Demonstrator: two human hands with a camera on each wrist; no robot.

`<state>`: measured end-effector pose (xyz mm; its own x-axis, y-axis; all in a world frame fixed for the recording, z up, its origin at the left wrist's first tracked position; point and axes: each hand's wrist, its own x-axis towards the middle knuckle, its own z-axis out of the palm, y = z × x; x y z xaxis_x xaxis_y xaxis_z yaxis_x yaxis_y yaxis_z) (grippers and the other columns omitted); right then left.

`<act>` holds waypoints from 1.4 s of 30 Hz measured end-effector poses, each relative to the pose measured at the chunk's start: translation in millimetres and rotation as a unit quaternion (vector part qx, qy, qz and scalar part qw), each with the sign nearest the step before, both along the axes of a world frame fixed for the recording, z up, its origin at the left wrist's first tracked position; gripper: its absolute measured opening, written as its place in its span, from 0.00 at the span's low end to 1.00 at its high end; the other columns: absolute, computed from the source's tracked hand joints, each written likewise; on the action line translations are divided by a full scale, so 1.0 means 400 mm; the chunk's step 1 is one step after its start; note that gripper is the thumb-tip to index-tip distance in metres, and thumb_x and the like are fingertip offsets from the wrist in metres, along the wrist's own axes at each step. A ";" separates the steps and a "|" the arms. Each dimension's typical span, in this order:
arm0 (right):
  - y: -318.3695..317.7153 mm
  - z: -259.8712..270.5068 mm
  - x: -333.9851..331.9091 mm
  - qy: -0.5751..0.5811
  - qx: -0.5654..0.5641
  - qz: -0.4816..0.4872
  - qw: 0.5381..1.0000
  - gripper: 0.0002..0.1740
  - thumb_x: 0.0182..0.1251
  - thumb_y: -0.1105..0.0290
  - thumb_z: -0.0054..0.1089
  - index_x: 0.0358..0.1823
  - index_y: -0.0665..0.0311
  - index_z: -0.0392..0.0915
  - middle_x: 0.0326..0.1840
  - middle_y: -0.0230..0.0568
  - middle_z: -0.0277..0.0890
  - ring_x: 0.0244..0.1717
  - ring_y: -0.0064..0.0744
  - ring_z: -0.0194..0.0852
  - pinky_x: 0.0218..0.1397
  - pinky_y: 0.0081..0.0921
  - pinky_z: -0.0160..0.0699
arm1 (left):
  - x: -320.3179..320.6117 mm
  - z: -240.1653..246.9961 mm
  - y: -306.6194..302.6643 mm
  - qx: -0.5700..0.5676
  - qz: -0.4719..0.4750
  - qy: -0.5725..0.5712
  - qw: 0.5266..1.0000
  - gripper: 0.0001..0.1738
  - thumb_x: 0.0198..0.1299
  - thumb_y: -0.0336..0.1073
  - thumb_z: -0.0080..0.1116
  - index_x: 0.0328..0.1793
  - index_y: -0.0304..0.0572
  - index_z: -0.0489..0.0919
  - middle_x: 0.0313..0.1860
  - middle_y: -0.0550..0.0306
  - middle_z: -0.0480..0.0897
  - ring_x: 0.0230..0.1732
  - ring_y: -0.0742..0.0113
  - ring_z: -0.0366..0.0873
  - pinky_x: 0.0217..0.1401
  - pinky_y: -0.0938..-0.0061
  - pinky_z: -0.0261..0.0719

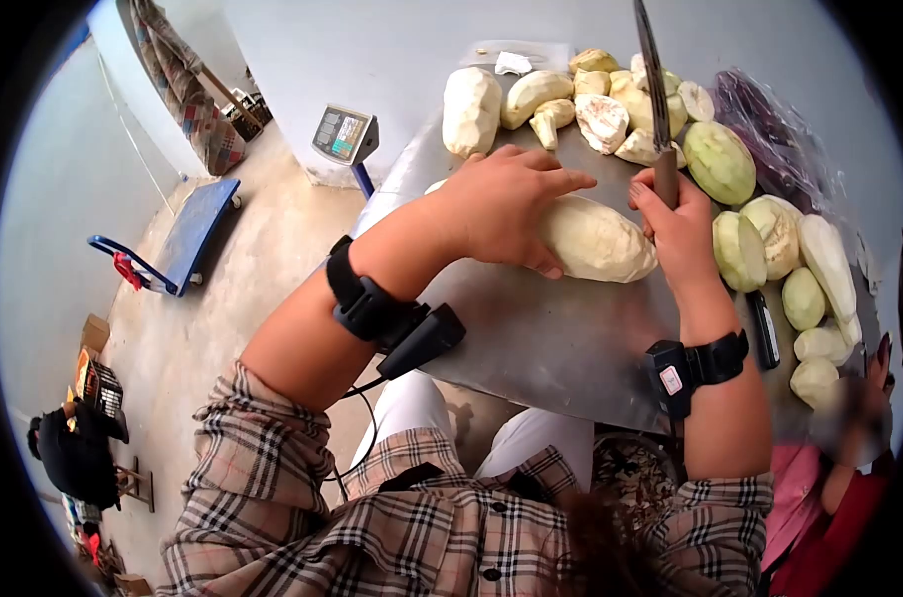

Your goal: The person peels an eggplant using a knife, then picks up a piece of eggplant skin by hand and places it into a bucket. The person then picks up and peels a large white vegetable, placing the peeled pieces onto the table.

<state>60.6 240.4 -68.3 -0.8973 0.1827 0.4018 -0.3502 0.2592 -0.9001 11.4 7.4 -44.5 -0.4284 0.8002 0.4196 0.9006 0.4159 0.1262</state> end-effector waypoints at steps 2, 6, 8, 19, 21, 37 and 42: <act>0.008 -0.005 -0.004 0.012 0.001 0.016 1.000 0.06 0.65 0.70 0.63 0.36 0.66 0.78 0.28 0.27 0.75 0.26 0.12 0.65 0.27 0.15 0.62 | 0.002 0.013 -0.001 -0.029 0.027 -0.096 0.995 0.51 0.35 0.43 0.79 0.72 0.52 0.70 0.55 0.47 0.80 0.55 0.46 0.78 0.56 0.61 0.77; 0.008 -0.003 -0.002 0.002 0.002 0.002 1.000 0.06 0.66 0.70 0.63 0.39 0.65 0.78 0.31 0.28 0.76 0.27 0.12 0.66 0.27 0.14 0.63 | 0.005 0.020 -0.010 -0.058 0.041 -0.116 0.991 0.51 0.33 0.44 0.79 0.71 0.53 0.71 0.46 0.47 0.82 0.50 0.48 0.80 0.53 0.62 0.78; 0.006 -0.001 0.002 -0.002 0.000 0.003 1.000 0.06 0.66 0.70 0.63 0.40 0.65 0.78 0.31 0.28 0.76 0.27 0.12 0.66 0.27 0.13 0.62 | 0.005 0.015 -0.011 -0.049 0.043 -0.103 0.993 0.49 0.33 0.44 0.78 0.69 0.52 0.73 0.44 0.48 0.82 0.48 0.48 0.81 0.51 0.61 0.79; -0.010 0.021 0.011 0.024 -0.059 -0.012 0.998 0.11 0.66 0.69 0.63 0.43 0.65 0.73 0.25 0.29 0.71 0.22 0.15 0.64 0.23 0.16 0.63 | -0.015 -0.005 -0.043 0.222 0.109 -0.029 0.969 0.49 0.31 0.36 0.81 0.68 0.52 0.74 0.55 0.49 0.80 0.55 0.50 0.79 0.58 0.63 0.79; -0.005 0.020 0.011 0.037 -0.048 -0.007 0.998 0.09 0.66 0.68 0.62 0.40 0.65 0.73 0.25 0.30 0.71 0.21 0.16 0.63 0.23 0.17 0.62 | -0.018 -0.007 -0.041 0.286 0.094 -0.018 0.954 0.51 0.32 0.35 0.81 0.70 0.49 0.72 0.56 0.48 0.79 0.56 0.51 0.79 0.59 0.64 0.79; -0.039 0.031 0.048 0.097 0.040 0.049 0.993 0.14 0.74 0.62 0.54 0.48 0.67 0.74 0.25 0.27 0.69 0.24 0.14 0.61 0.27 0.16 0.63 | -0.035 -0.007 -0.038 0.583 -0.098 -0.422 0.687 0.52 0.45 0.42 0.78 0.74 0.36 0.61 0.62 0.48 0.74 0.62 0.58 0.73 0.64 0.64 0.73; -0.055 0.045 0.062 0.070 0.044 0.063 0.995 0.14 0.73 0.61 0.54 0.47 0.66 0.72 0.25 0.27 0.68 0.24 0.14 0.61 0.27 0.16 0.63 | -0.056 -0.019 -0.037 0.612 -0.061 -0.384 0.689 0.54 0.43 0.41 0.79 0.74 0.36 0.59 0.63 0.48 0.73 0.63 0.58 0.71 0.65 0.63 0.73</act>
<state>85.2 218.3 -50.5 -0.8445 0.0306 0.5346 -0.5060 0.2808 -0.8155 -11.2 -7.2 -51.9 -0.8607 0.0981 0.4996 0.3922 -0.4979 0.7735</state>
